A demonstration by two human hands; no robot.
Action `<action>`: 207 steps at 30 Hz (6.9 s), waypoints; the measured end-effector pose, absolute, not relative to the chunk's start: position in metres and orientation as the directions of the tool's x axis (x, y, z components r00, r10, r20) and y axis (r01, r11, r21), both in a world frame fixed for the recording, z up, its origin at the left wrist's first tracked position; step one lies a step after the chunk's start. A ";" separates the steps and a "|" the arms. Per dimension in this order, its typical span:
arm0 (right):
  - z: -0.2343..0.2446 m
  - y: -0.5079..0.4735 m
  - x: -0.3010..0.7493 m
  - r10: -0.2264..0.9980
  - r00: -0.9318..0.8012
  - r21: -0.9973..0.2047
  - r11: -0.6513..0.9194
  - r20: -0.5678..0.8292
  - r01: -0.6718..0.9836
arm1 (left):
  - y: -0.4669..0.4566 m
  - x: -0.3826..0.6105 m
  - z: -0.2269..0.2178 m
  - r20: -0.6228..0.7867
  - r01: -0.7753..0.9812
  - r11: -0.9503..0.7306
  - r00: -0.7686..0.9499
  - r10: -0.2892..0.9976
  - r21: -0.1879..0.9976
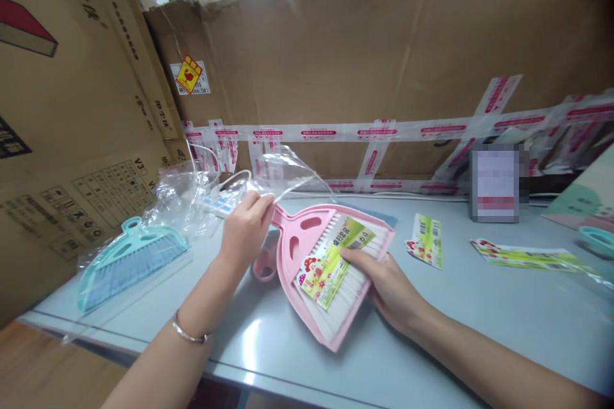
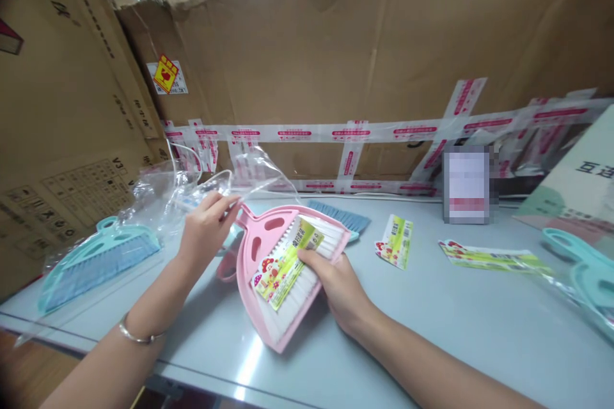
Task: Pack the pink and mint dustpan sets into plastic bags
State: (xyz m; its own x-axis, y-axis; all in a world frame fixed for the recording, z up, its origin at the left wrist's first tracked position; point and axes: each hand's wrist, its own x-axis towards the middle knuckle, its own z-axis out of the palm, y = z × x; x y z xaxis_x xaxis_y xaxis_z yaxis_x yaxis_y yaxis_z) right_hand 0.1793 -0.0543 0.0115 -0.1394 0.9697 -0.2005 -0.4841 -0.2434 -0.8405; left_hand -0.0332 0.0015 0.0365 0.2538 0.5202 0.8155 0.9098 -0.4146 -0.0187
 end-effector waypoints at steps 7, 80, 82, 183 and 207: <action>0.008 -0.056 0.175 0.976 -0.114 -0.842 -0.217 -0.184 -0.494 | -0.011 -0.003 0.029 0.784 0.782 -0.608 0.461 0.415 -0.138; 0.022 -0.013 0.215 0.929 0.031 -0.829 -0.313 -0.368 -0.463 | -0.023 0.024 0.016 0.053 -0.297 -0.002 0.166 0.985 0.955; 0.020 -0.009 0.224 0.931 -0.026 -0.886 -0.354 -0.363 -0.299 | -0.023 0.022 0.018 0.050 -0.287 -0.005 0.147 0.988 0.958; 0.006 -0.030 0.219 0.569 0.223 -0.611 0.715 0.791 0.339 | -0.023 0.003 0.020 0.779 0.293 -0.788 0.178 0.601 0.541; 0.007 -0.016 0.216 0.955 0.113 -0.961 0.268 0.275 0.072 | -0.024 0.015 0.015 0.363 -0.009 -0.363 0.035 0.931 0.932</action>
